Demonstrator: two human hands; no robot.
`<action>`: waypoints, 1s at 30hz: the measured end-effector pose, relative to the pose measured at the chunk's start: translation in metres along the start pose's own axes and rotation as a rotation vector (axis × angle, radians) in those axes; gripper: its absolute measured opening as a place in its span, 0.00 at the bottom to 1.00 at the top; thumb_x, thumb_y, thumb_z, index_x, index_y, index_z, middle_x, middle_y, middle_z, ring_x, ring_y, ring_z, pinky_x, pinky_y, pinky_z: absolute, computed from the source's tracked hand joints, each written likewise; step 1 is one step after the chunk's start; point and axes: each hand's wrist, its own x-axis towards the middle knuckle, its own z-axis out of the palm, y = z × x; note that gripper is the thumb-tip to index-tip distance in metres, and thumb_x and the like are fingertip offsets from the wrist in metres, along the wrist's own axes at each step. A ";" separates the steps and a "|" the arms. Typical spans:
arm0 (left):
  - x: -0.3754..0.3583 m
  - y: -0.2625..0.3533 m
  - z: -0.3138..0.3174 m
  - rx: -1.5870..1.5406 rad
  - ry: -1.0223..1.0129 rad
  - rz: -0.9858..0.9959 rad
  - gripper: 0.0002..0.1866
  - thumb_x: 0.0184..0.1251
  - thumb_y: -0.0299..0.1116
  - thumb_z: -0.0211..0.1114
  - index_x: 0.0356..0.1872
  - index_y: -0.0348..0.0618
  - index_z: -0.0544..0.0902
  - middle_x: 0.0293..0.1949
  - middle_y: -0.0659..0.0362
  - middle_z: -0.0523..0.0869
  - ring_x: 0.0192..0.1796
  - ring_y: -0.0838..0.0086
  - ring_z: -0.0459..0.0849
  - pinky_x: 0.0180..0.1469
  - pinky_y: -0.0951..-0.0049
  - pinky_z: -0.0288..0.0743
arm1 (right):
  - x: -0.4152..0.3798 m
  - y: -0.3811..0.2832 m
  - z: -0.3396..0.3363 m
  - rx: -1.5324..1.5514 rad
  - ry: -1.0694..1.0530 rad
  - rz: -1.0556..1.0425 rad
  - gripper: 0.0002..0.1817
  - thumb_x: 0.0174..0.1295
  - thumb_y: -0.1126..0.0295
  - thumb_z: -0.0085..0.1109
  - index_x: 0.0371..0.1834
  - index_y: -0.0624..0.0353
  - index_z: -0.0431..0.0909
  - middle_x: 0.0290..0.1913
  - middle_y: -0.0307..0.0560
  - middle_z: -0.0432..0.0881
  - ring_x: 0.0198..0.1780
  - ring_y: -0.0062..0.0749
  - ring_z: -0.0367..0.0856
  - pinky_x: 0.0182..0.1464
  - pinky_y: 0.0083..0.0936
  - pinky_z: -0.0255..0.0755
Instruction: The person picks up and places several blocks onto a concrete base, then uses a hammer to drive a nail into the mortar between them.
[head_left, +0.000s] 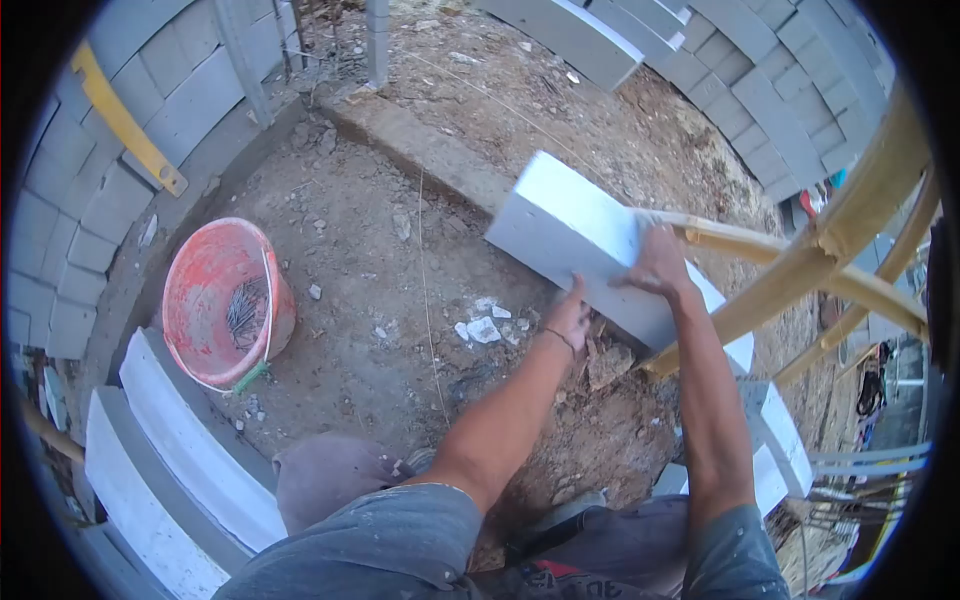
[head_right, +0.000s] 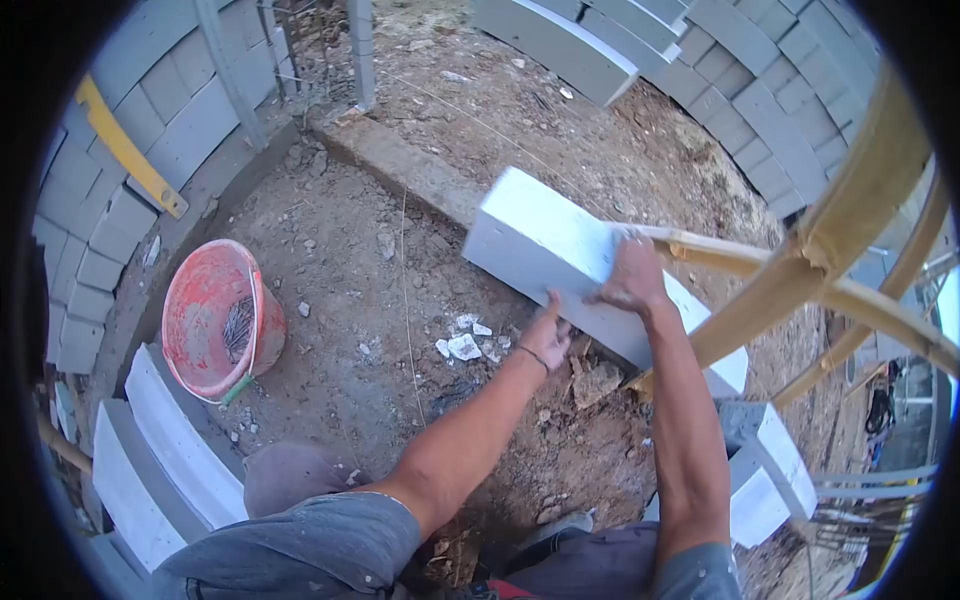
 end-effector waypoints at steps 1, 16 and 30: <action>-0.002 0.015 -0.006 0.066 -0.008 0.025 0.42 0.69 0.72 0.60 0.75 0.56 0.68 0.74 0.66 0.73 0.78 0.68 0.63 0.76 0.51 0.44 | 0.008 -0.014 -0.009 0.029 -0.052 0.065 0.47 0.21 0.43 0.87 0.42 0.71 0.83 0.50 0.66 0.84 0.59 0.57 0.81 0.62 0.49 0.75; -0.178 0.319 0.022 0.201 -0.115 1.142 0.43 0.71 0.67 0.60 0.76 0.47 0.67 0.69 0.57 0.77 0.71 0.61 0.74 0.77 0.57 0.64 | 0.042 -0.236 -0.168 0.700 0.368 -0.174 0.45 0.31 0.51 0.84 0.49 0.76 0.82 0.57 0.74 0.81 0.59 0.61 0.80 0.61 0.53 0.76; -0.208 0.375 -0.010 0.599 0.120 1.233 0.27 0.86 0.50 0.44 0.64 0.37 0.78 0.67 0.51 0.75 0.70 0.61 0.74 0.73 0.58 0.66 | -0.049 -0.253 -0.067 1.024 0.513 -0.132 0.54 0.55 0.47 0.75 0.70 0.85 0.64 0.71 0.81 0.65 0.74 0.70 0.62 0.75 0.58 0.55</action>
